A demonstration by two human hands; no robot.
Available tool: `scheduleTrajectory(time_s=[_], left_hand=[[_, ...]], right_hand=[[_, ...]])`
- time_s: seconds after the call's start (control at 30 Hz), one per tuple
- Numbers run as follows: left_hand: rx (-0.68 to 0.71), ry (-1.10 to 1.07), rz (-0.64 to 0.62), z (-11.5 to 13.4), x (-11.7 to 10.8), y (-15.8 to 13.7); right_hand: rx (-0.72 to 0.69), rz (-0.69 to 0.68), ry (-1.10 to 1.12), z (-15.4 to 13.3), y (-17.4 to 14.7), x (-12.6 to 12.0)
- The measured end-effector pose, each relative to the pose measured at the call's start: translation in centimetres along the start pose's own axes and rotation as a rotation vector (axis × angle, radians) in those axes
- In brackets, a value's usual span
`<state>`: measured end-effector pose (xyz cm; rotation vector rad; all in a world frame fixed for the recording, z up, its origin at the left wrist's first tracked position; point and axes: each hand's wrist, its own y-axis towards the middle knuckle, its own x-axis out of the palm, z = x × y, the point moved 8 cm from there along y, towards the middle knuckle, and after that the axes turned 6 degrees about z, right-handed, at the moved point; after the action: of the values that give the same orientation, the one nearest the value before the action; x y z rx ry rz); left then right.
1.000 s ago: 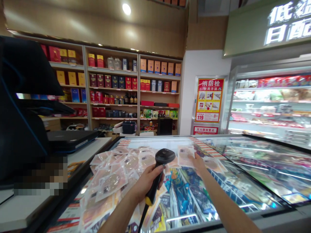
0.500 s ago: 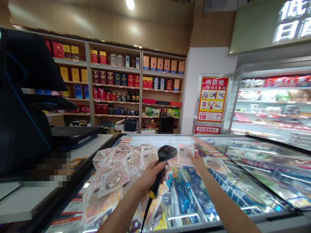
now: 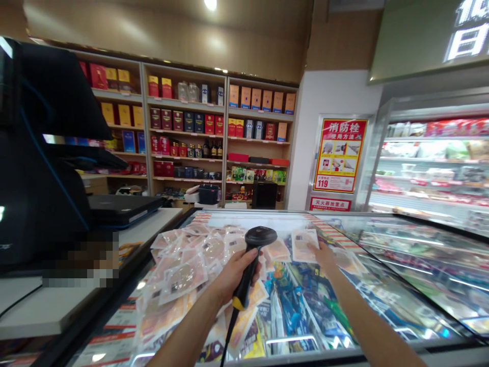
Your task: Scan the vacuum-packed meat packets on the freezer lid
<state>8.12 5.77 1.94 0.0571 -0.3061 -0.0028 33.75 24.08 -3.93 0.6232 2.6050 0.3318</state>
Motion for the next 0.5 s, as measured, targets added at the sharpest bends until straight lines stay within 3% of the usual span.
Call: scheduleTrajectory(time_s=[0.27,0.5], left_hand=[[-0.011,0.003,0.070,-0.5,-1.4,0.2],[-0.052,0.021,0.126,-1.2,-2.7,0.4]], right_hand=[[-0.054,0.027,-0.616,4.3,3.1,-4.5],[-0.001,0.000,-0.803,6.2,4.0,-6.8]])
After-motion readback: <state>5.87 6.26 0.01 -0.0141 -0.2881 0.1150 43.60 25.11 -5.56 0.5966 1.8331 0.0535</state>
